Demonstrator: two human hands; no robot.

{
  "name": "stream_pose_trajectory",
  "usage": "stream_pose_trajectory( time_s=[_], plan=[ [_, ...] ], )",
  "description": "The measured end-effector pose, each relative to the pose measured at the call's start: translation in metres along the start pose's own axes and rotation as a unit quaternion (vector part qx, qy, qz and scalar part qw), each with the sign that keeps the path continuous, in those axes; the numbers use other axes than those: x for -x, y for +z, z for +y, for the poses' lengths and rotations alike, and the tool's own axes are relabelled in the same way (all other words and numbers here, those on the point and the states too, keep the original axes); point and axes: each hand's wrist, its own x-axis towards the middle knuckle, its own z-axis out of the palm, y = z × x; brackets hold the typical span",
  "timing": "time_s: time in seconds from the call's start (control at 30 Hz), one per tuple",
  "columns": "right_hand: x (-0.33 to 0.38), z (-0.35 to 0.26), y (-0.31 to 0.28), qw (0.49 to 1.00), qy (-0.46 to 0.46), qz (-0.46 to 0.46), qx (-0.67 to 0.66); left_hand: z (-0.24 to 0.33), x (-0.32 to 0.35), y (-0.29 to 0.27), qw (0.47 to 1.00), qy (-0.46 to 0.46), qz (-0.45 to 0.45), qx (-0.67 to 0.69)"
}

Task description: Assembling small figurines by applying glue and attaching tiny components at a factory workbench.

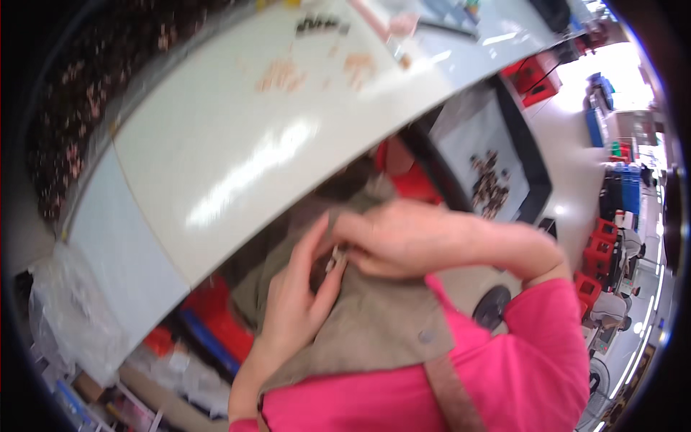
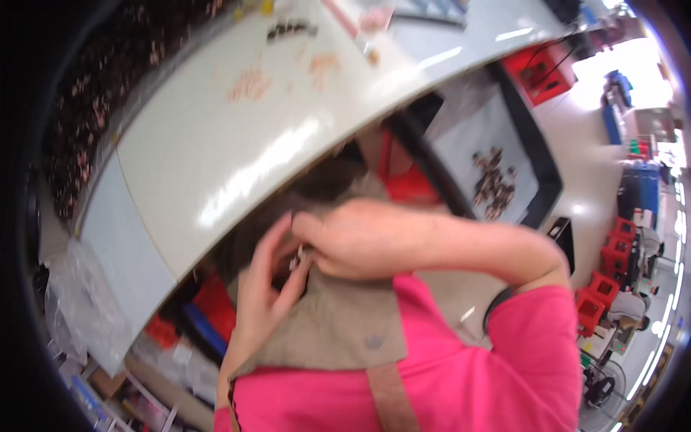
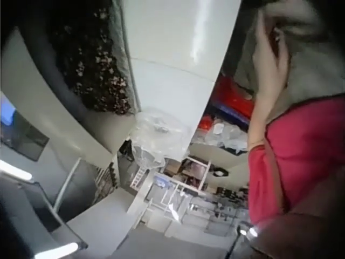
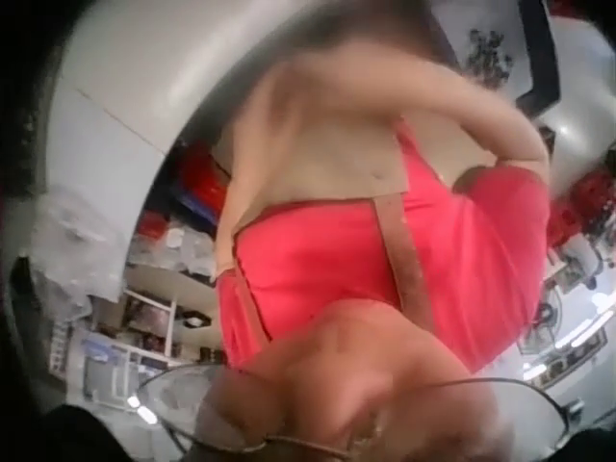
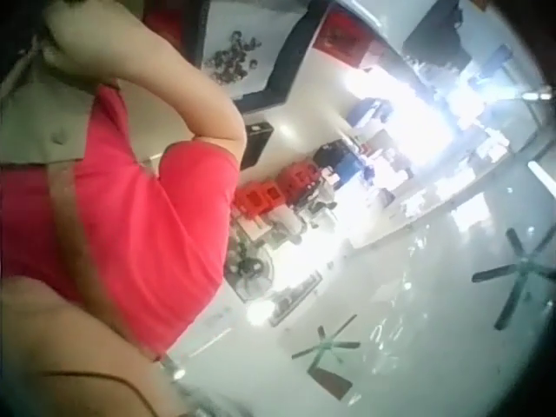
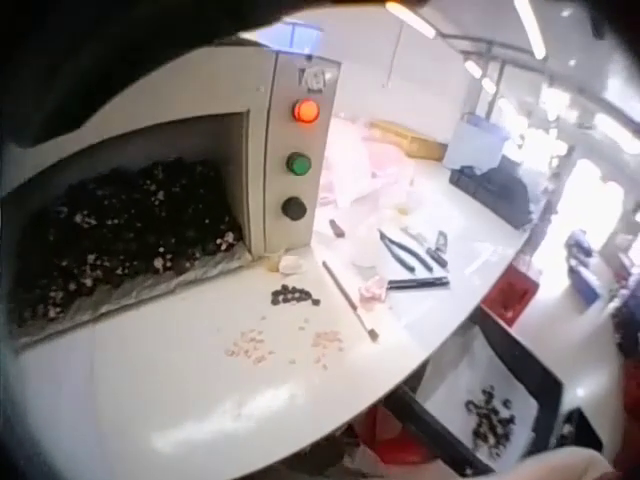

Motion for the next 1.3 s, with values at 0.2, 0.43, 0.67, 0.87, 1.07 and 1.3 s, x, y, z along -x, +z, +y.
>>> stream_pose_trajectory(
  time_s=[0.2, 0.43, 0.67, 0.87, 1.07, 1.3],
  plan=[
    [0.011, 0.006, -0.086, 0.984, 0.018, 0.170, -0.052, 0.016, -0.009, -0.019, 0.993, -0.059, -0.018, 0.102],
    [0.022, 0.043, -0.170, 0.897, 0.056, 0.406, 0.166, 0.028, -0.019, -0.026, 0.951, -0.149, -0.010, 0.273],
    [0.039, 0.127, -0.243, 0.814, 0.146, 0.515, 0.226, 0.025, -0.019, -0.020, 0.932, -0.188, 0.004, 0.311],
    [0.018, 0.193, -0.278, 0.840, 0.203, 0.426, 0.266, 0.039, -0.016, -0.022, 0.930, -0.204, -0.009, 0.304],
    [-0.008, 0.256, -0.270, 0.832, 0.250, 0.384, 0.314, 0.024, -0.010, -0.028, 0.941, -0.218, -0.005, 0.258],
    [0.077, 0.206, -0.220, 0.838, 0.203, 0.507, 0.006, 0.011, -0.009, -0.036, 0.937, -0.245, -0.010, 0.249]
  ],
)
